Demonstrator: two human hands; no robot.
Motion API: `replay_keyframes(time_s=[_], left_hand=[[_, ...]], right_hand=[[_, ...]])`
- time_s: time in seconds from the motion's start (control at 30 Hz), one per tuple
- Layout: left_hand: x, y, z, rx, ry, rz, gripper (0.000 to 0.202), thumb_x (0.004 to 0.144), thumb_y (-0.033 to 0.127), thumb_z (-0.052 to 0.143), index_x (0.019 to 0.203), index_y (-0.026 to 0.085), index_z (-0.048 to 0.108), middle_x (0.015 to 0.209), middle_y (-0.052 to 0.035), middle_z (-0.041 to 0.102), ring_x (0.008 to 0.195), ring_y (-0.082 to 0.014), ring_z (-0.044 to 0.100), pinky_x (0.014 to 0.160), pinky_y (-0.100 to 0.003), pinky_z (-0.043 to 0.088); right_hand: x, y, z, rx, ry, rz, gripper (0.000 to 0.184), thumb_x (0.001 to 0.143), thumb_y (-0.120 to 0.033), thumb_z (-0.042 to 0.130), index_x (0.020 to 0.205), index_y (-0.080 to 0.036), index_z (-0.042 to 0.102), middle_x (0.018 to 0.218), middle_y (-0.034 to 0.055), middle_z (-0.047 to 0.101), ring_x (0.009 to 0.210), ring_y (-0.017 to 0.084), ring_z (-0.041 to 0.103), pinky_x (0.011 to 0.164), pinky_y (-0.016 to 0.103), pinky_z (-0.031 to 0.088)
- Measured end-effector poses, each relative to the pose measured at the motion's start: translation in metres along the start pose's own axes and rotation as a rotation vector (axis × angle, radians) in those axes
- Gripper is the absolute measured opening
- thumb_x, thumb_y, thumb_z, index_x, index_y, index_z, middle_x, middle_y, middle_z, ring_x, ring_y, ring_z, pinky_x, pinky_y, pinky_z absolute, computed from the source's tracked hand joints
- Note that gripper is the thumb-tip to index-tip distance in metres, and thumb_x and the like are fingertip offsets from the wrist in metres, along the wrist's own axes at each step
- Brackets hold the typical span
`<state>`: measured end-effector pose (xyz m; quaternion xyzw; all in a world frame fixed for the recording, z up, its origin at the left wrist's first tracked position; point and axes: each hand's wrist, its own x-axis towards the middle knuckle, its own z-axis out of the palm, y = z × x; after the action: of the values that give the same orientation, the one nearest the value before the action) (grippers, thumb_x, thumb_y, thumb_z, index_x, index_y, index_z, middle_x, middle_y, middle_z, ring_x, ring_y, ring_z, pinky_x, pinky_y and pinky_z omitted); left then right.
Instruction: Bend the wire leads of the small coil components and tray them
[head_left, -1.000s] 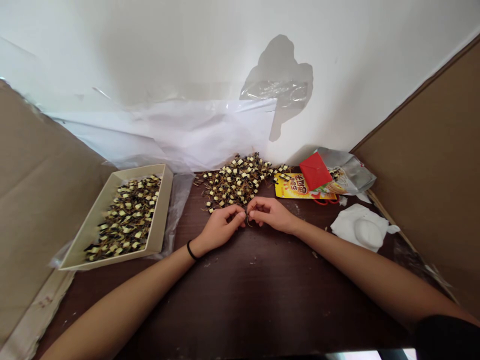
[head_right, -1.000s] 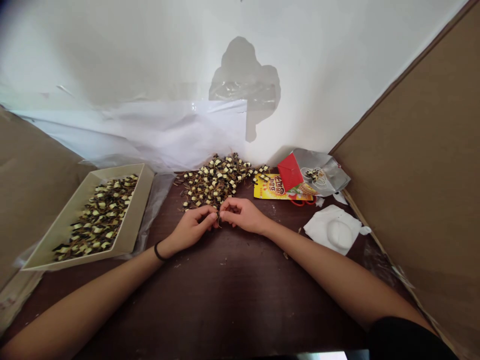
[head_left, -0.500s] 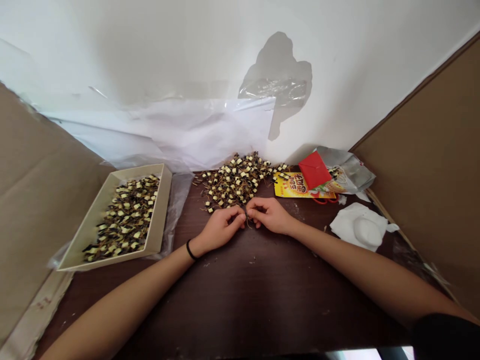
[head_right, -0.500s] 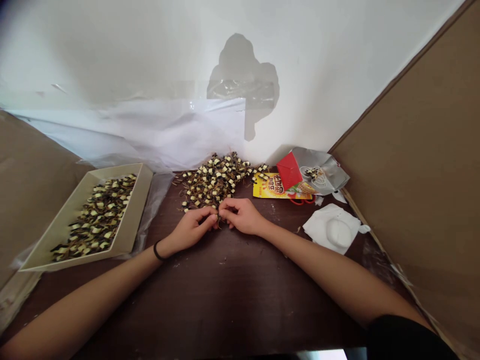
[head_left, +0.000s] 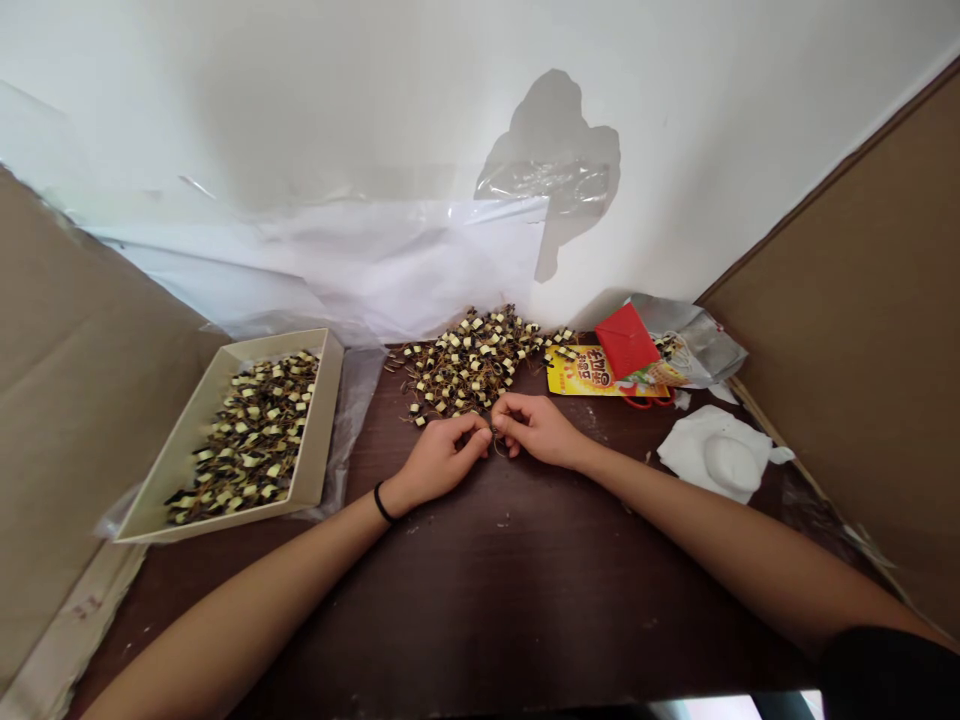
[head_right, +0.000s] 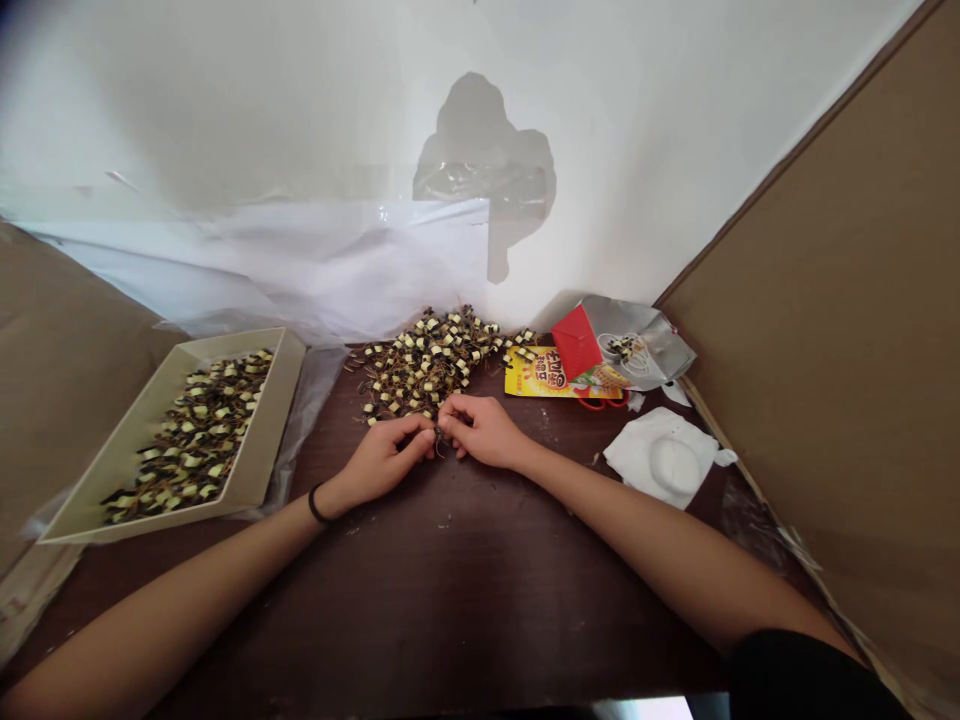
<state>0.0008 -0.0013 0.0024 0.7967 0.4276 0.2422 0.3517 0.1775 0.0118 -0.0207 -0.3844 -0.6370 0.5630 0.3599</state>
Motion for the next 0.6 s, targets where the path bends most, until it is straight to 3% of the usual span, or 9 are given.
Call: replay_keyframes(time_s=[0.13, 0.23, 0.4, 0.5, 0.6], left_hand=[[0.000, 0.000, 0.001, -0.044, 0.084, -0.061, 0.029, 0.088, 0.032, 0.044, 0.068, 0.016, 0.058, 0.064, 0.0000, 0.061, 0.060, -0.0120, 0.053, 0.060, -0.023, 0.041], [0.000, -0.002, 0.001, -0.079, 0.125, -0.087, 0.030, 0.088, 0.034, 0.045, 0.068, 0.016, 0.058, 0.062, 0.0005, 0.060, 0.058, -0.0116, 0.053, 0.060, -0.023, 0.042], [0.000, -0.001, 0.000, -0.124, 0.176, -0.134, 0.031, 0.087, 0.036, 0.045, 0.066, 0.016, 0.056, 0.059, 0.0005, 0.058, 0.056, -0.0115, 0.052, 0.055, -0.022, 0.041], [0.000, 0.000, 0.000, -0.097, 0.207, -0.157, 0.031, 0.086, 0.035, 0.046, 0.062, 0.017, 0.055, 0.058, 0.0007, 0.058, 0.056, -0.0120, 0.052, 0.055, -0.022, 0.040], [0.000, 0.001, 0.000, -0.059, 0.238, -0.153, 0.028, 0.084, 0.034, 0.048, 0.062, 0.017, 0.055, 0.058, 0.0012, 0.058, 0.057, -0.0122, 0.051, 0.056, -0.023, 0.039]], right_hand=[[0.002, 0.003, 0.002, 0.153, 0.113, -0.008, 0.023, 0.083, -0.040, 0.054, 0.093, -0.020, 0.047, 0.071, -0.0034, 0.055, 0.048, 0.006, 0.052, 0.043, 0.020, 0.050], [0.001, 0.003, 0.002, 0.141, 0.206, -0.028, 0.024, 0.084, -0.041, 0.051, 0.095, -0.020, 0.046, 0.073, -0.0032, 0.055, 0.047, 0.007, 0.050, 0.040, 0.019, 0.046], [-0.009, -0.002, 0.002, -0.215, 0.323, -0.188, 0.026, 0.091, -0.041, 0.040, 0.080, -0.019, 0.049, 0.064, -0.0019, 0.050, 0.052, 0.009, 0.046, 0.049, 0.022, 0.040], [-0.016, -0.003, 0.005, -0.468, 0.275, -0.329, 0.038, 0.094, -0.045, 0.030, 0.080, -0.018, 0.053, 0.068, 0.0020, 0.054, 0.062, 0.013, 0.051, 0.062, 0.026, 0.041], [-0.017, -0.001, 0.009, -0.678, 0.207, -0.393, 0.041, 0.090, -0.053, 0.036, 0.084, -0.017, 0.056, 0.072, 0.0047, 0.059, 0.065, 0.016, 0.053, 0.063, 0.027, 0.040]])
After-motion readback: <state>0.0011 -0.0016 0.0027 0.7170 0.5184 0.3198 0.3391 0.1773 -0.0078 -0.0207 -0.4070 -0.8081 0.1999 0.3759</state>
